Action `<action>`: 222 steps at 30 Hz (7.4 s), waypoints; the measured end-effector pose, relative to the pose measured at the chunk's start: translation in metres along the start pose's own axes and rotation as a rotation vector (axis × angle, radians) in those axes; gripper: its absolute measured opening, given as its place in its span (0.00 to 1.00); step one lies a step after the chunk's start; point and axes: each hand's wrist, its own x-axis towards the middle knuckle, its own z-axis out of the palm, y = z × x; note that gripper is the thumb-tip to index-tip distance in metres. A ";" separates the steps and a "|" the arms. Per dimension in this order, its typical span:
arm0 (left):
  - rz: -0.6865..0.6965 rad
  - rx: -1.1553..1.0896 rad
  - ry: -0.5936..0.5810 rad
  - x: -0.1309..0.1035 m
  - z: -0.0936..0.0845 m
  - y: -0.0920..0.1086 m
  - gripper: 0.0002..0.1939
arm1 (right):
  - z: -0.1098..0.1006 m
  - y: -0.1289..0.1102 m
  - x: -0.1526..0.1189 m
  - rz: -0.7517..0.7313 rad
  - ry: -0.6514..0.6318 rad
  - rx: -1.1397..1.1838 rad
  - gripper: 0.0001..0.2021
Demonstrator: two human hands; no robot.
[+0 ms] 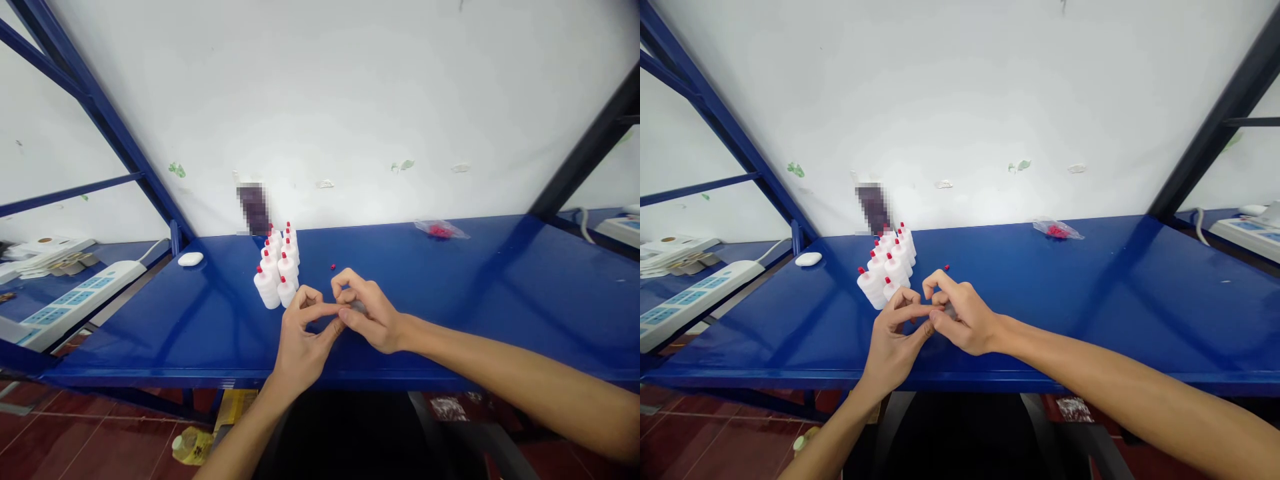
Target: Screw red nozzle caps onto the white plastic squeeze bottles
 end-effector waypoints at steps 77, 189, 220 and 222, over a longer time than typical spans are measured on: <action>0.135 0.621 -0.468 -0.007 -0.015 0.005 0.13 | -0.045 0.048 0.025 0.383 -0.217 -0.985 0.18; 0.049 0.220 -0.125 -0.004 -0.022 -0.007 0.11 | -0.020 -0.006 0.009 0.085 -0.257 -0.328 0.15; -0.536 -0.887 -0.008 0.003 -0.027 0.026 0.13 | -0.010 -0.023 0.049 -0.159 -0.042 -0.429 0.08; -0.367 -0.634 0.239 0.009 -0.037 0.013 0.14 | -0.017 -0.027 0.063 0.002 -0.025 -0.412 0.10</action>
